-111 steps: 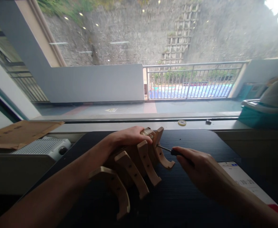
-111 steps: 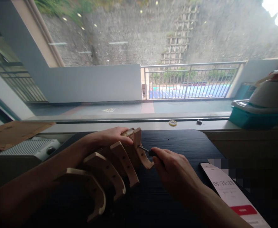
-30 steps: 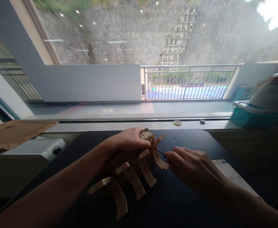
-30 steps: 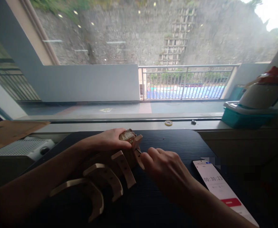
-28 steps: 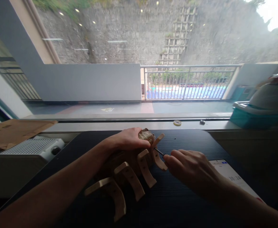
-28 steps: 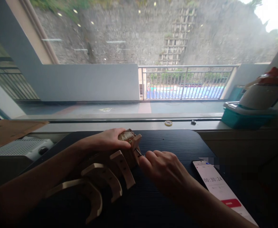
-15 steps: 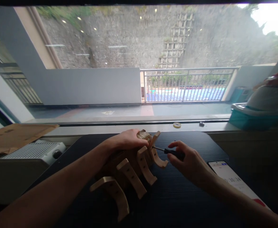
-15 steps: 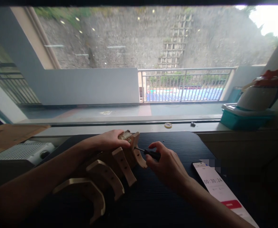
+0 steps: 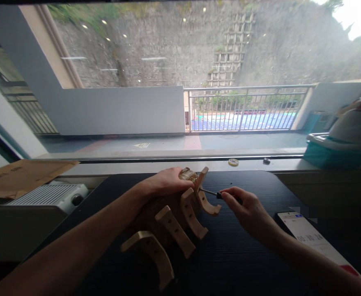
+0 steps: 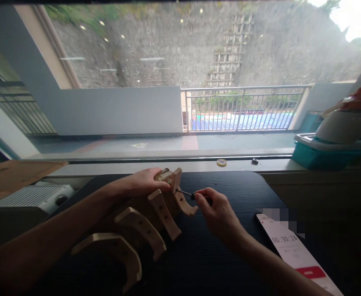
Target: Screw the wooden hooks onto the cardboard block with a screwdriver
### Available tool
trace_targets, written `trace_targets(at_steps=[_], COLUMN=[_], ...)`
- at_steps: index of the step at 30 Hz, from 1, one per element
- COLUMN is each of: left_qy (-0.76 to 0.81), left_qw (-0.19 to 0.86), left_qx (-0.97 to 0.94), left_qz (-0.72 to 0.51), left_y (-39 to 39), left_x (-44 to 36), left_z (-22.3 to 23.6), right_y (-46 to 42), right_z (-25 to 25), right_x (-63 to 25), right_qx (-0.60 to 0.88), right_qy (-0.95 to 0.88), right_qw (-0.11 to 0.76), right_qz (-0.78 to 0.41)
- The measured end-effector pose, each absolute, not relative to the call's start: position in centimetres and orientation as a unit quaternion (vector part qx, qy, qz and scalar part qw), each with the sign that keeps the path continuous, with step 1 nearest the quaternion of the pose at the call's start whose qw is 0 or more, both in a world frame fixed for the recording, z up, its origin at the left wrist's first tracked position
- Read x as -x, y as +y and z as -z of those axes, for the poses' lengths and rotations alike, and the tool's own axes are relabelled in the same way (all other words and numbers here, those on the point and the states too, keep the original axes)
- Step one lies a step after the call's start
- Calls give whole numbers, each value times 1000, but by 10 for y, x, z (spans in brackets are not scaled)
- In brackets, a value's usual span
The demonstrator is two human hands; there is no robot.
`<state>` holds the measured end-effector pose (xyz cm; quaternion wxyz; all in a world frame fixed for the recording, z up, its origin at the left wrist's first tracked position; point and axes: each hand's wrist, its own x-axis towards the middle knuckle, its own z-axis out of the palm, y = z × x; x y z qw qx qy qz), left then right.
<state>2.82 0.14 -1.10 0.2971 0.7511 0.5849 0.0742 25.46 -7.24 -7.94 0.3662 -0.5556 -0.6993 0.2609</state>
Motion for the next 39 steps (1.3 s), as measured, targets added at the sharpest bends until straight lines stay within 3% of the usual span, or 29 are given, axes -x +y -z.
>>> trace_targets(at_steps=[3,9,11,13,16,18,20,22,24,28,30,33,36,39], left_qy=[576,575,569,569,568,562,559,562,564,560,569,578,578,581], left_qw=[287,272,281,286,272,262,260,267,273,268,260,249,242,234], left_qx=[-762,-769,-771,-768,-773,-781,-783,-779,-777,-781,-778,-775,-777,-777], left_qz=[-69,-60,-59,-60,-68,-76,-80,-74,-68,-65,-63,-61,-62,-62], left_y=[-2,-2,-1,0,-1,-2,-2,-3,-4,-7,-8,-6,-4,-4], left_x=[-33,-34,-32,-31,-31,-32,-33,-33,-33,-33,-32,-30,-28,-28], left_z=[9,10,10,11,11,12,11,10,9,8,8,9,11,11], right_y=[-75,-80,-77,-73,-70,-71,-74,-80,-86,-90,-89,-87,-88,-91], right_z=[70,59,62,67,75,78,79,78,75,76,83,94,98,92], right_x=[-263,-269,-267,-264,-259,-258,-257,-259,-263,-269,-267,-254,-240,-236], right_qx=[559,415,371,397,514,557,564,565,543,399,351,395,510,560], right_qy=[-713,-872,-889,-868,-743,-651,-626,-673,-755,-870,-880,-846,-726,-644], right_qw=[336,250,243,295,385,399,391,367,327,255,250,339,444,432], right_qz=[-257,69,110,45,-187,-327,-371,-308,-170,136,201,113,-122,-293])
